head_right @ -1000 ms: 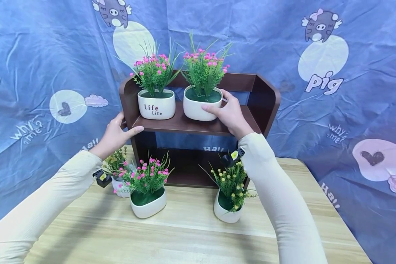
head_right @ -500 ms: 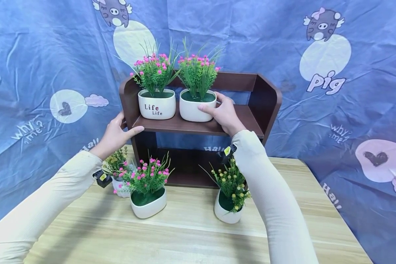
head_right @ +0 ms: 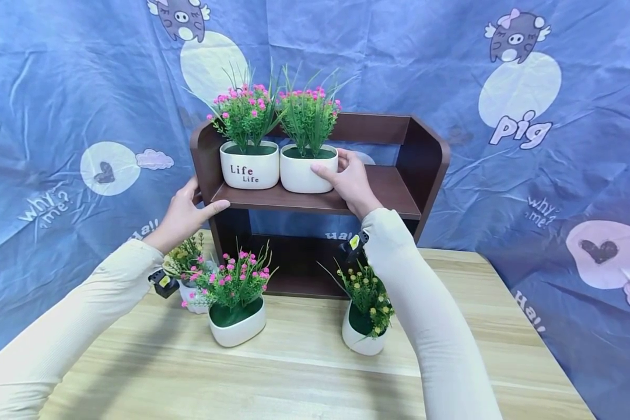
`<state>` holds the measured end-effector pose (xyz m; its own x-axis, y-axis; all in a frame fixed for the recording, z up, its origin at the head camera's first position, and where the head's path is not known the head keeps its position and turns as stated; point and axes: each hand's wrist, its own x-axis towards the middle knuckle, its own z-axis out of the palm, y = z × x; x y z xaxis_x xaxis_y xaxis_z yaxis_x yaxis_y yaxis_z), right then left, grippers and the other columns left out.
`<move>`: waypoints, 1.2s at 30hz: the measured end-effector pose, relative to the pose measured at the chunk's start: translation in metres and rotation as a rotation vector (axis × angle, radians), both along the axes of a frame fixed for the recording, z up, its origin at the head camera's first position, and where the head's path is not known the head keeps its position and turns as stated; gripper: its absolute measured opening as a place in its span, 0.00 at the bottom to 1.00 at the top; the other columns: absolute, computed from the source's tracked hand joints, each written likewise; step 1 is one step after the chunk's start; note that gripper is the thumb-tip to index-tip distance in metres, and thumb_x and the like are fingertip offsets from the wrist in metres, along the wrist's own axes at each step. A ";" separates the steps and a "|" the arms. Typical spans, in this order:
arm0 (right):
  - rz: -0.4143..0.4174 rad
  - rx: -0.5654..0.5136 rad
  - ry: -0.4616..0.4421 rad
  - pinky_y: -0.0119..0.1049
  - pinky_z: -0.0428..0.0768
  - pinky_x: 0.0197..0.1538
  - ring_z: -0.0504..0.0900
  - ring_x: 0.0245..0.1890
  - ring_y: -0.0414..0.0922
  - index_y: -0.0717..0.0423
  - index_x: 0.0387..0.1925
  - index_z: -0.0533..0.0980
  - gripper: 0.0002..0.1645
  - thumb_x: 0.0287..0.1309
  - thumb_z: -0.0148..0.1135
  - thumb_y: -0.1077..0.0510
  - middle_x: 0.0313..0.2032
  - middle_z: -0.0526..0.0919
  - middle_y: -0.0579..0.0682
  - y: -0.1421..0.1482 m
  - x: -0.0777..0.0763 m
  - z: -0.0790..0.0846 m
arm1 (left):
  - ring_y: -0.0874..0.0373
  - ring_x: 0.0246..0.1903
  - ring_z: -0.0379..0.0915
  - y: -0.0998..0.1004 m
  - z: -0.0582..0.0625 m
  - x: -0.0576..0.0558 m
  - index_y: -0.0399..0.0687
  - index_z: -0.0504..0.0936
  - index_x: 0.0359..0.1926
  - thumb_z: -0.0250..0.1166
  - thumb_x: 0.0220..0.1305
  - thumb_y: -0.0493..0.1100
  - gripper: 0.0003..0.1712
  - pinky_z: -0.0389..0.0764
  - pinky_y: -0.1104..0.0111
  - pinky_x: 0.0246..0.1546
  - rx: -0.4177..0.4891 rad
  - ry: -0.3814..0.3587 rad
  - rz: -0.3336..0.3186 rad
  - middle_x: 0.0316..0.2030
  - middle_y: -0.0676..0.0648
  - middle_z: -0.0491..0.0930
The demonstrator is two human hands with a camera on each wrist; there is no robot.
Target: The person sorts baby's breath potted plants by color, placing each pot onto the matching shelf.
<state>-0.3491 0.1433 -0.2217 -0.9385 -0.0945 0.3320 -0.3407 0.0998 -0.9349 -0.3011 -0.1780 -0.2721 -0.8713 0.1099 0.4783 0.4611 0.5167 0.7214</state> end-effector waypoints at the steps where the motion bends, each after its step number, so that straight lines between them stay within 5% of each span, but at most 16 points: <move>1: -0.006 0.001 0.003 0.35 0.78 0.54 0.77 0.55 0.47 0.63 0.65 0.64 0.38 0.55 0.69 0.59 0.59 0.75 0.60 -0.001 0.000 0.000 | 0.47 0.63 0.65 0.000 0.000 0.000 0.50 0.61 0.71 0.69 0.59 0.52 0.42 0.72 0.52 0.58 0.001 -0.001 0.004 0.64 0.41 0.69; 22: -0.163 0.043 0.024 0.40 0.75 0.58 0.74 0.57 0.48 0.63 0.66 0.61 0.43 0.53 0.71 0.55 0.61 0.73 0.59 -0.011 0.008 -0.003 | 0.47 0.64 0.64 0.001 -0.001 0.000 0.52 0.60 0.72 0.69 0.58 0.53 0.44 0.71 0.51 0.59 0.009 -0.001 0.001 0.65 0.42 0.68; 36: -0.127 0.058 -0.001 0.41 0.69 0.65 0.67 0.65 0.50 0.63 0.70 0.56 0.46 0.57 0.68 0.54 0.67 0.66 0.59 -0.010 0.010 -0.002 | 0.48 0.64 0.64 0.002 0.000 0.001 0.54 0.59 0.72 0.69 0.58 0.52 0.44 0.72 0.52 0.58 0.004 -0.002 0.008 0.65 0.43 0.67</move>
<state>-0.3391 0.1329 -0.2240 -0.9445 0.0062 0.3283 -0.3208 0.1958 -0.9267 -0.3003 -0.1764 -0.2719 -0.8730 0.1012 0.4770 0.4557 0.5176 0.7242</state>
